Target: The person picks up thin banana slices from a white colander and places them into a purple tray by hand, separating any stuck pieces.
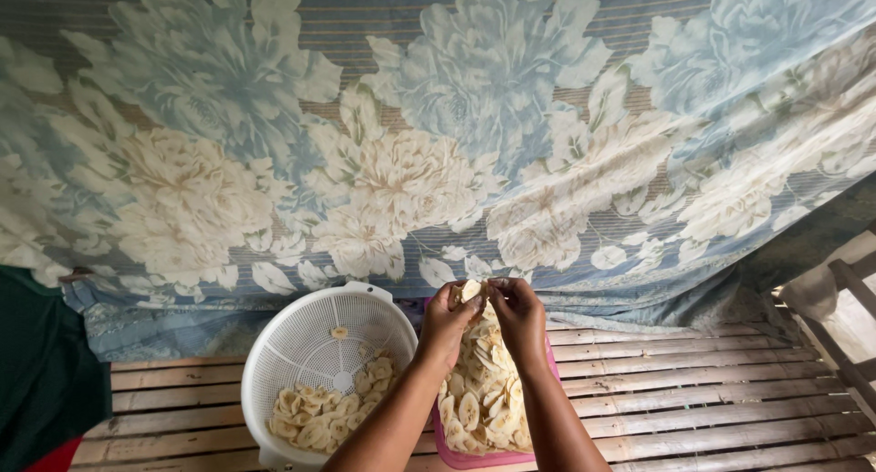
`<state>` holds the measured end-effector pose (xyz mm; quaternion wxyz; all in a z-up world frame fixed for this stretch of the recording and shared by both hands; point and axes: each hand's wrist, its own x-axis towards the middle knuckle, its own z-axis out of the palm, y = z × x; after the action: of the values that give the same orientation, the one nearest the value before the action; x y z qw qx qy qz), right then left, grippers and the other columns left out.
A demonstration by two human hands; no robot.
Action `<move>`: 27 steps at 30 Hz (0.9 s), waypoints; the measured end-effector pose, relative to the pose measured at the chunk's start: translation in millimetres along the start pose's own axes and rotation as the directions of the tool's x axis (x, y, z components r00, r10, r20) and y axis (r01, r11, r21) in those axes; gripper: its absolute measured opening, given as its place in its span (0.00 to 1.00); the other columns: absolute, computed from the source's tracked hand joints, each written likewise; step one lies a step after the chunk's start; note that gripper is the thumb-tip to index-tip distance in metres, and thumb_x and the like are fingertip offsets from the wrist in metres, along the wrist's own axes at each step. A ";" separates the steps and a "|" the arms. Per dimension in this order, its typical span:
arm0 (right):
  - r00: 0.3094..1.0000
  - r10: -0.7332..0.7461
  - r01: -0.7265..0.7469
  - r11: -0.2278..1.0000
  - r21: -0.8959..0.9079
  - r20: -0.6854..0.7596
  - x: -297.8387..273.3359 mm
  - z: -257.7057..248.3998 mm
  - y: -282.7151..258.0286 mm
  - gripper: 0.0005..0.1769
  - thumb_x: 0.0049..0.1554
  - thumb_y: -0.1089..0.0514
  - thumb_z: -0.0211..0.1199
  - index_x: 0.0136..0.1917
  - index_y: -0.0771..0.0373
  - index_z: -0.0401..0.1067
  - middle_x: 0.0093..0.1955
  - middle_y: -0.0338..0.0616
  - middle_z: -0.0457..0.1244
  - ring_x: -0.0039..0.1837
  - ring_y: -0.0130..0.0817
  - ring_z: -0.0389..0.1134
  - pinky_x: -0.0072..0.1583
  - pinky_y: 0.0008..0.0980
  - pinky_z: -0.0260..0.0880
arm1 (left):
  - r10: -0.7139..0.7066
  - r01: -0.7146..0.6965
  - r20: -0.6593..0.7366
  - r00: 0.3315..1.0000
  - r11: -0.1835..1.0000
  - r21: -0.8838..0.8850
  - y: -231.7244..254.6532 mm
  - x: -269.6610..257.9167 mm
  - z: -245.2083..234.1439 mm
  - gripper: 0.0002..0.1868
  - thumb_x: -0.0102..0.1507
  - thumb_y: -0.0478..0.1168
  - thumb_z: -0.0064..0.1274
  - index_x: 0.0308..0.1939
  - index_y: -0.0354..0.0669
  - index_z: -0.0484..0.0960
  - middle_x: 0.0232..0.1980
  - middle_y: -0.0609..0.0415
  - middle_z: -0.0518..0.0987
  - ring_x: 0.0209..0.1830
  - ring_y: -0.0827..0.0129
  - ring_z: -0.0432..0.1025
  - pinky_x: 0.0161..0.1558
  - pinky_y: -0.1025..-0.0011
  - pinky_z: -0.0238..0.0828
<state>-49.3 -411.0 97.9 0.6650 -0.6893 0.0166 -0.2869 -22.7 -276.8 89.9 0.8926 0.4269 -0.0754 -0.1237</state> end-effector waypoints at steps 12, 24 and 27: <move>0.992 0.099 -0.099 0.995 -0.014 0.072 16.5 -2.8 12.2 0.06 0.58 0.67 0.67 0.50 0.71 0.76 0.47 0.42 0.72 0.49 0.24 0.72 0.53 0.24 0.73 | -0.028 0.052 -0.111 0.993 0.975 0.215 2.6 17.9 6.7 0.16 0.61 0.28 0.59 0.53 0.35 0.76 0.45 0.52 0.81 0.42 0.74 0.77 0.43 0.76 0.78; 0.993 0.119 -0.120 0.992 -0.033 -0.009 29.7 -9.1 19.1 0.07 0.59 0.64 0.66 0.51 0.70 0.76 0.45 0.42 0.71 0.47 0.22 0.71 0.51 0.23 0.72 | -0.087 0.118 -0.191 0.978 0.980 0.158 -16.5 43.5 -4.4 0.16 0.59 0.28 0.53 0.51 0.38 0.77 0.40 0.55 0.80 0.31 0.74 0.75 0.31 0.76 0.72; 0.987 0.133 -0.139 0.989 -0.056 -0.089 36.4 -19.3 20.2 0.09 0.61 0.61 0.67 0.50 0.70 0.77 0.45 0.42 0.72 0.46 0.22 0.69 0.49 0.24 0.69 | -0.033 0.045 -0.123 0.992 0.994 0.101 -27.3 57.2 -23.4 0.12 0.59 0.28 0.56 0.48 0.36 0.78 0.38 0.53 0.79 0.29 0.74 0.73 0.31 0.74 0.71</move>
<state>-19.7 -445.5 91.8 0.6600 -0.6941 0.1007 -0.2692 33.5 -292.2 55.6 0.8697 0.4806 -0.0193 -0.1110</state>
